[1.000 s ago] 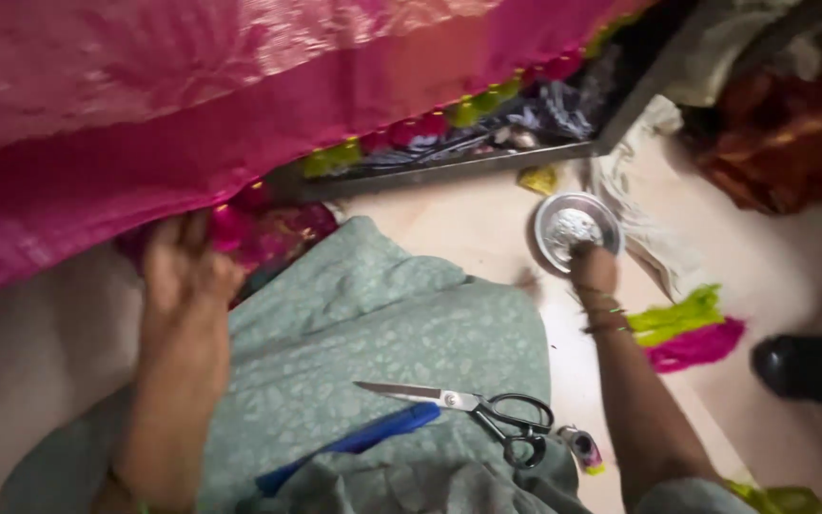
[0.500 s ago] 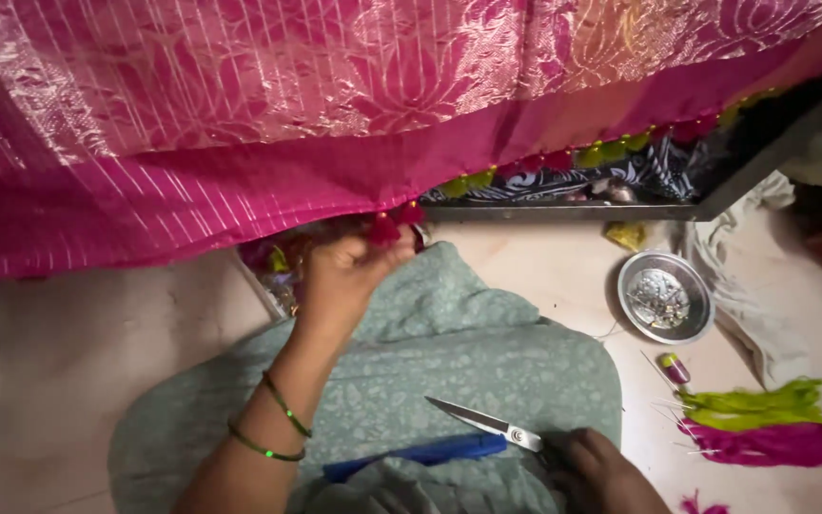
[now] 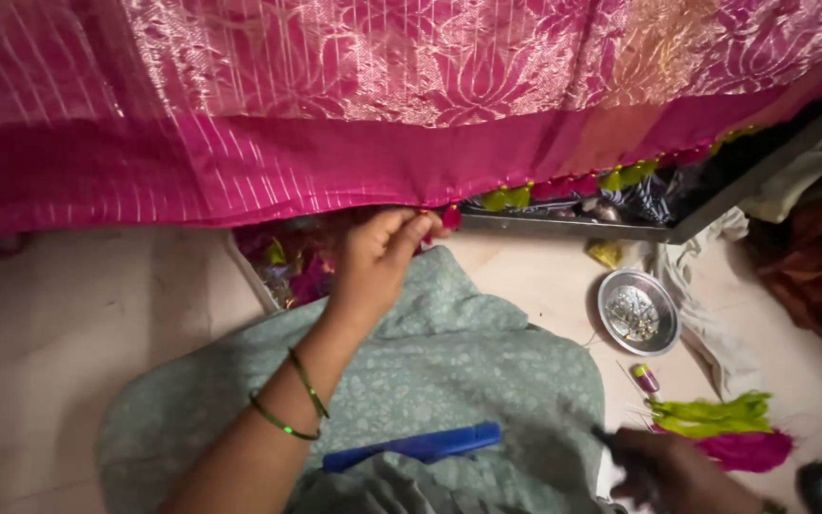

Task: The person sits on the floor with a pink sari across their lap and attaches pink and green fabric tassels along its border, knotting each tassel by hand and trimming excess with scissors. They use a blue comb-like tool to smooth the tassel strands and a needle to help secure them.

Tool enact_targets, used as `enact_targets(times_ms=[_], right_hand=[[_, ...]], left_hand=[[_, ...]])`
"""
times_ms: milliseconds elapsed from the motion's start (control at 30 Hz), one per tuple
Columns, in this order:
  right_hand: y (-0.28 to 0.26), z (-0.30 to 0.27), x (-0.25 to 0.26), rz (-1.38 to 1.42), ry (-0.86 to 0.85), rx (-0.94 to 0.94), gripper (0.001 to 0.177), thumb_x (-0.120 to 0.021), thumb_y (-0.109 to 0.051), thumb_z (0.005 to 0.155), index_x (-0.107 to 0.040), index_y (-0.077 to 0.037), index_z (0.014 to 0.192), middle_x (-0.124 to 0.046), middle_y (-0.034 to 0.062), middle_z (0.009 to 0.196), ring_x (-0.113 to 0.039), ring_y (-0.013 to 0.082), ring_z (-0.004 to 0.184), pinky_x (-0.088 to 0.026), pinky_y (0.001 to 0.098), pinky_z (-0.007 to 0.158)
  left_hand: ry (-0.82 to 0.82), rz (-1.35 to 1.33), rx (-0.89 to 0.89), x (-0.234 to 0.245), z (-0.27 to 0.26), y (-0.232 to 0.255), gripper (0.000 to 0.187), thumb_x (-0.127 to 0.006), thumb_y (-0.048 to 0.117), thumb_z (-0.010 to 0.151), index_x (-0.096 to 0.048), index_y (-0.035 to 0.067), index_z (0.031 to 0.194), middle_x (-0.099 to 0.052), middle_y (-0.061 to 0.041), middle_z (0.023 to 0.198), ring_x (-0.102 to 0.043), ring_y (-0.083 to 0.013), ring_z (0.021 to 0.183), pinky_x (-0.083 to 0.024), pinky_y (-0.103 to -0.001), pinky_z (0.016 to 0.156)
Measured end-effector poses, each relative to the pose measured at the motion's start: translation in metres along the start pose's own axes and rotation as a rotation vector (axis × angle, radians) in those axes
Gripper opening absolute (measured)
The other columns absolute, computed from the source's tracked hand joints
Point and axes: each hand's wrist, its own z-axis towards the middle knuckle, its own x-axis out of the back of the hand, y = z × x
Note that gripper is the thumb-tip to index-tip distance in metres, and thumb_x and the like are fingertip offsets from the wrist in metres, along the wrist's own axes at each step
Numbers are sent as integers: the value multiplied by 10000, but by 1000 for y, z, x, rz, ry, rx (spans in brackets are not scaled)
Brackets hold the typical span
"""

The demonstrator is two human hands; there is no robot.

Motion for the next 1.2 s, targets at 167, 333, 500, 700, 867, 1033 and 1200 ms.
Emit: enact_targets(times_ms=[167,333,500,700,867,1033,1200], right_hand=[[-139,-46,10,-644,180,409,531,-878,-264,750,-668,-90,1205,-701,70,794,-683,176,668,-584,385,596],[-247,-63,-9,-1019,183,830,609,-914,-432,649,-682,-99,1104,-696,79,763,-645,179,552,-544,390,553],[-301,-66,-31,-1185,163,1081,684,-885,-449,675,-620,22,1094,-681,191,891,-669,326,740,-527,419,638],[-330,-78,-59,-1258,203,638,634,-931,-435,697,-665,-68,1140,-699,148,852,-686,332,730,-538,415,703],[-294,-48,-20,-1134,117,956,386,-871,-333,725,-705,-57,936,-727,114,781,-726,271,640,-554,392,598],[-246,-44,-21,-1165,149,769,474,-952,-409,661,-701,-89,905,-711,102,749,-711,278,600,-559,401,588],[-165,-19,-35,-1084,-140,590,402,-918,-337,728,-684,-101,955,-727,83,847,-732,267,711,-570,408,656]], left_hand=[[9,1,-20,-5,-15,3,245,-587,188,1047,-751,5,1040,-801,-58,996,-742,-109,952,-578,-274,890],[16,62,-9,-1,-21,10,234,-591,175,1040,-765,19,1028,-804,-44,980,-743,-108,943,-567,-266,877],[51,108,57,-1,-23,4,182,-631,140,1014,-777,32,1022,-762,-59,897,-644,-87,811,-519,-275,745],[54,90,110,-1,-21,7,199,-621,112,972,-810,55,952,-800,-18,865,-653,-67,754,-521,-264,718],[80,210,45,15,-20,-33,175,-687,129,954,-741,29,1087,-782,-60,968,-681,-98,869,-536,-282,800],[145,334,90,37,-5,-22,637,-773,131,831,-553,46,1423,-708,-135,1150,-646,-165,1001,-528,-334,879],[-29,-493,256,11,19,34,465,-707,229,938,-616,6,1336,-682,-23,1290,-636,-145,1197,-483,-341,1054]])
